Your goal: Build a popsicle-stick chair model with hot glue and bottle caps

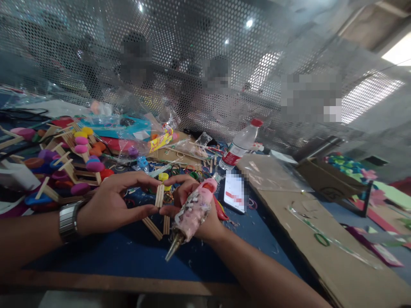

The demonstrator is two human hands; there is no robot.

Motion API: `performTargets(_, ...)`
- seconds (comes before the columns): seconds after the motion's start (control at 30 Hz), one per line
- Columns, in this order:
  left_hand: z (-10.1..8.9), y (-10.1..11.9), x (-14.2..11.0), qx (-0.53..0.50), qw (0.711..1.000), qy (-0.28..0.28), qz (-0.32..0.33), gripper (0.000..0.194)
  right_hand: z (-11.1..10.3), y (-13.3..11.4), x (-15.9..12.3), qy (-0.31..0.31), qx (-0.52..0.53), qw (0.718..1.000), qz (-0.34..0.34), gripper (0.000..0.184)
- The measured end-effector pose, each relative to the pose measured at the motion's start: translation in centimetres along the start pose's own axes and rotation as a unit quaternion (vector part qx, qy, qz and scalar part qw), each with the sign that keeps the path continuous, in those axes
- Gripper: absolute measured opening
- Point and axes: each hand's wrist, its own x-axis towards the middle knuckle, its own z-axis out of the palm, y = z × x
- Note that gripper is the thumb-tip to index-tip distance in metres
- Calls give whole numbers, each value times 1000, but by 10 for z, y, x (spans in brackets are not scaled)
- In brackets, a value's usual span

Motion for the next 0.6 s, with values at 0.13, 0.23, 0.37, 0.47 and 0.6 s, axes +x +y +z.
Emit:
performTargets(0.13,0,1,0,-5,1000,0,3,31,1,-2,1,2,-7,1000,-10,45)
performTargets(0.23,0,1,1,-4,1000,2,5,31,1,-2,1,-1,-4,1000,-10,45)
performTargets(0.37,0,1,1,2,1000,-1,1,31,0,0,0,-3,-7,1000,-5,46)
performTargets(0.47,0,2,0,4,1000,-3,2,30,-1,0,0,-9,-17,1000,-14,44)
performTargets(0.6,0,2,0,4,1000,-4,3,30,-3,0,0,-15,-24,999,-23,42)
